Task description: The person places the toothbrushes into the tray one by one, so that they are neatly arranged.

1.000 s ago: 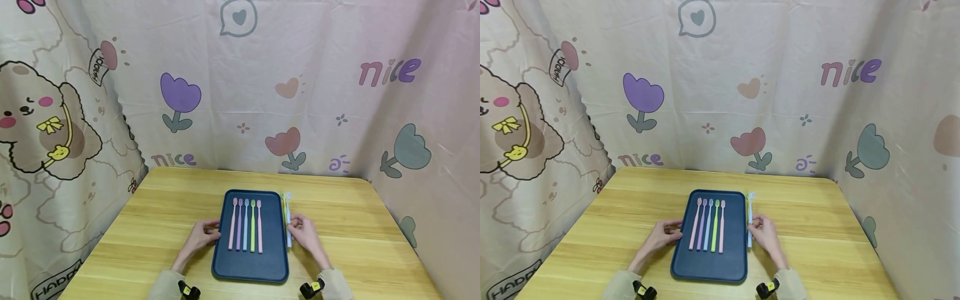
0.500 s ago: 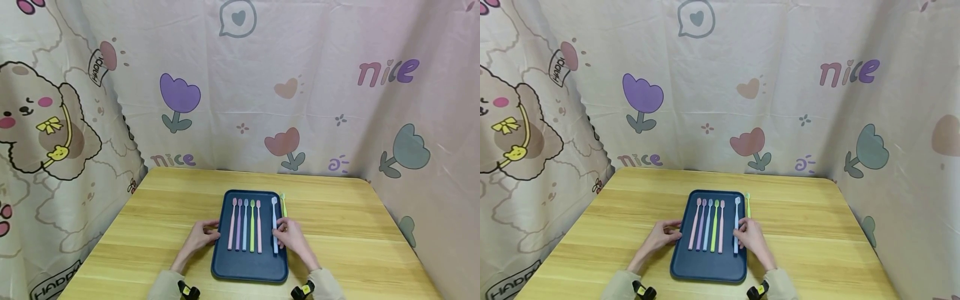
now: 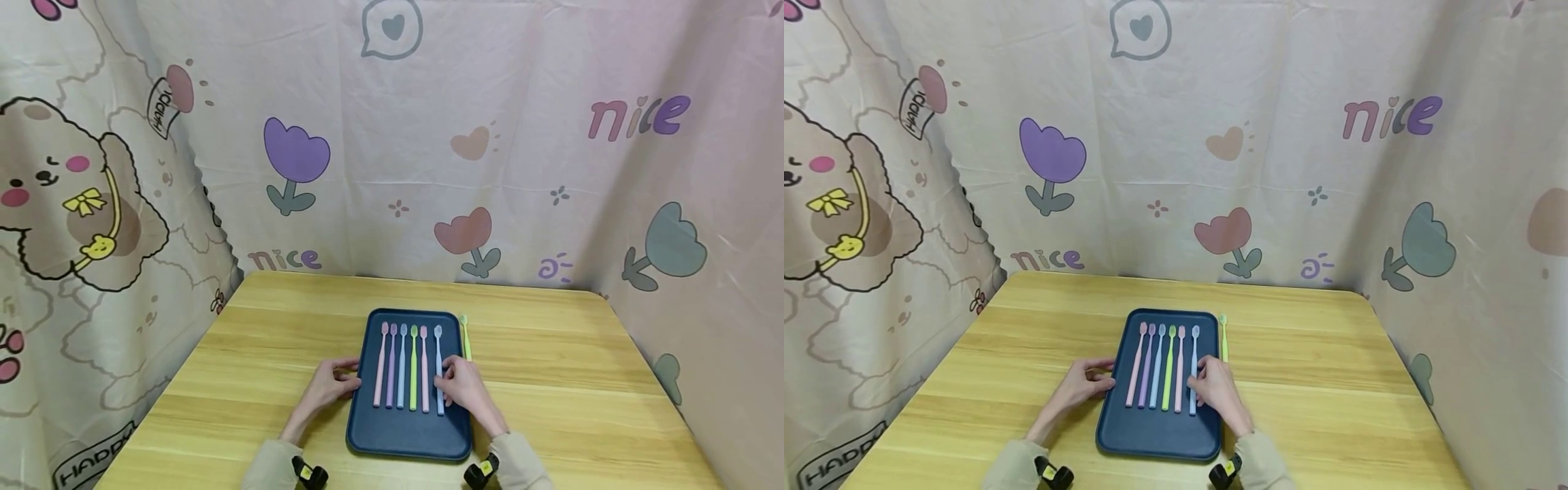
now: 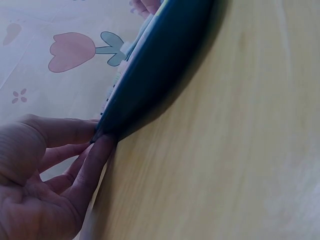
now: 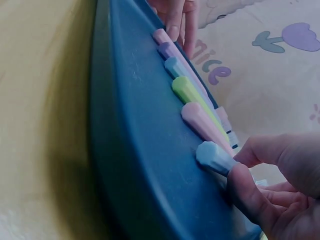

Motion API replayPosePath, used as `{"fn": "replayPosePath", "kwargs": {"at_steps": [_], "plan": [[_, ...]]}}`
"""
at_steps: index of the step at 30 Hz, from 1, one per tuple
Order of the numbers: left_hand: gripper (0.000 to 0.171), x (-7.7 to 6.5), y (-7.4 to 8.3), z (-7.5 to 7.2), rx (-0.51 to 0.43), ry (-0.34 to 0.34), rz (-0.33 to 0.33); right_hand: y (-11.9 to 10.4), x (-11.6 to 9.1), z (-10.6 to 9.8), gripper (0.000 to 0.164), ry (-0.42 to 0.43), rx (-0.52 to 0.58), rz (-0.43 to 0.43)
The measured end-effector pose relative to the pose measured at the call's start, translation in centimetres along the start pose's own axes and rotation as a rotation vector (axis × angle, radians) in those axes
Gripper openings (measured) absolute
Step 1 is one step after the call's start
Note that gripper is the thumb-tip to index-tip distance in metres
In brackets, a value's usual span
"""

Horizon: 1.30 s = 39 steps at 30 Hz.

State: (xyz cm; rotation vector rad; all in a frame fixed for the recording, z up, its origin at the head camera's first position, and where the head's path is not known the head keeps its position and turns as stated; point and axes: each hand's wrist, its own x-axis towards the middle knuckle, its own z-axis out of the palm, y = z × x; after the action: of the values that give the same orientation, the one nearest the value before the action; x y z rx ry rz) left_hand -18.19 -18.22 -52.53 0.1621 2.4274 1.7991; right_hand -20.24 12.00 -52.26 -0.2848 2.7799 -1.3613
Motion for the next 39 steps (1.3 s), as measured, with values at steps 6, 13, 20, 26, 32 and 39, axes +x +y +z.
{"fn": "replayPosePath", "kwargs": {"at_steps": [6,13,20,26,32,39], "plan": [[0.051,0.09,-0.04,0.02,0.0,0.007,-0.005,-0.13,-0.04,0.27,0.034,-0.006,-0.016,-0.021],[0.051,0.1,0.06,0.03,0.004,0.001,0.004,-0.17,-0.39,-0.01,0.035,-0.025,0.012,0.007],[0.051,0.25,-0.12,-0.02,0.016,0.007,-0.007,0.47,-0.56,-0.13,0.038,-0.066,0.088,-0.004],[0.052,0.11,0.05,0.0,0.004,0.001,-0.005,0.52,-0.61,-0.05,0.036,-0.072,0.108,-0.006],[0.051,0.12,-0.04,-0.02,0.009,0.001,-0.014,0.4,-0.52,0.06,0.036,-0.07,0.113,-0.004],[0.052,0.09,-0.08,-0.06,-0.024,-0.016,-0.004,0.44,-0.36,0.15,0.036,-0.077,0.123,0.01]]}}
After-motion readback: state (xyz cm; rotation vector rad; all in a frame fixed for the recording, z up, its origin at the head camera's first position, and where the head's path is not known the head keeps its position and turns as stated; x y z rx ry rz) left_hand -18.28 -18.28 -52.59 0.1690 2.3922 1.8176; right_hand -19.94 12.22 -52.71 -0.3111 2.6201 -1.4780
